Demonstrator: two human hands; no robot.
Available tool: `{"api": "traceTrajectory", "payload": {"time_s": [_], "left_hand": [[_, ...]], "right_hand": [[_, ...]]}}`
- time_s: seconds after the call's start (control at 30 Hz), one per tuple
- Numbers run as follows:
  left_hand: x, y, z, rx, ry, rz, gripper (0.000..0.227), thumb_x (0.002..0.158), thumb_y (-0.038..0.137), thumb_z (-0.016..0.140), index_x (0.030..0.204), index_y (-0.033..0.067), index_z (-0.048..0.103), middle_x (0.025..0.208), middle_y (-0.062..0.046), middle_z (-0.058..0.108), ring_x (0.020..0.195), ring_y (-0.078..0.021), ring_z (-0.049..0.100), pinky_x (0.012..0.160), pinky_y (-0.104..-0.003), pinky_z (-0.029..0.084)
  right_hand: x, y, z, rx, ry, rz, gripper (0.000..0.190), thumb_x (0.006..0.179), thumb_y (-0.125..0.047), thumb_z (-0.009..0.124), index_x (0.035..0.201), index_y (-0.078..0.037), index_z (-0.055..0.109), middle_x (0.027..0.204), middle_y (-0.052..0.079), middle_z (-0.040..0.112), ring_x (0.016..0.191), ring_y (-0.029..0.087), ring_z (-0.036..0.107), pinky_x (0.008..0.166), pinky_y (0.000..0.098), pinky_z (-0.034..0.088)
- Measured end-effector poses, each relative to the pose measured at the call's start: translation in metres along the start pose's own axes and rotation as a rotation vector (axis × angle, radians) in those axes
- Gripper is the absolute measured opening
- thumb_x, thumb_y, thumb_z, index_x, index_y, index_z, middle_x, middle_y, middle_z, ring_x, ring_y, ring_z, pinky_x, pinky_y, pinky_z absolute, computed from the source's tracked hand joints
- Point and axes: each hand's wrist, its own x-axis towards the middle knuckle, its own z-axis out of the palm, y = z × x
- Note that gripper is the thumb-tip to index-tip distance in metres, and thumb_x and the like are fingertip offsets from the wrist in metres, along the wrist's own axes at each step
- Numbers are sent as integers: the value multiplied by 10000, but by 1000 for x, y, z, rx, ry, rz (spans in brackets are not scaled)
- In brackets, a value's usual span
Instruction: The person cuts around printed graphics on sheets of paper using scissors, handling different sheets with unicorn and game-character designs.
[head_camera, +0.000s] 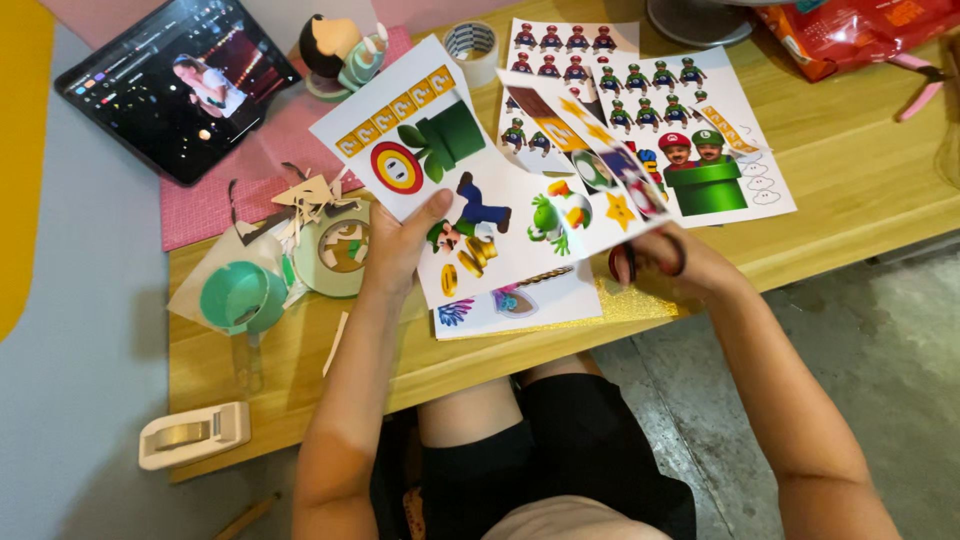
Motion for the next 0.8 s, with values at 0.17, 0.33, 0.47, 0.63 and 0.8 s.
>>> {"api": "traceTrajectory", "payload": {"time_s": [0.17,0.33,0.47,0.63,0.8], "left_hand": [[19,-24,26,23,-85,-16,412,874,183,836,1203,5,661,1142,-62,740,1006,-120,701,931,-290,572],[36,-47,52,174,-189,-74,345,863,171,836,1124,-8,699,1044,-47,759,897,-99,693,820,-273,580],[51,-43,65,443,-295,33,263,908,168,812,1089,-3,725,993,-37,778,858,-88,700,799,-265,577],[74,-47,107,780,-399,183,410,835,295,834,1046,-38,722,865,-161,774,734,-185,737,713,-355,574],[105,-50,158,919,-540,160,458,832,391,814,1042,-11,745,830,-205,760,718,-256,752,738,-373,579]], "right_hand": [[-1,-10,-14,351,175,-145,827,916,-710,595,1381,-26,565,1220,109,648,1153,229,632,819,351,523],[-18,-9,-69,698,282,-227,851,922,-729,587,1406,-29,563,1244,113,651,1173,236,637,831,353,527],[-48,-2,-115,586,270,-81,871,926,-744,581,1426,-31,561,1262,116,652,1188,242,642,841,355,529],[-73,-11,-137,315,370,-7,992,892,-854,545,1469,-47,514,1341,148,634,1205,262,602,854,359,512],[-83,-45,-136,444,460,-47,1083,793,-881,563,1496,-62,485,1362,145,649,1246,292,628,912,476,570]]}}
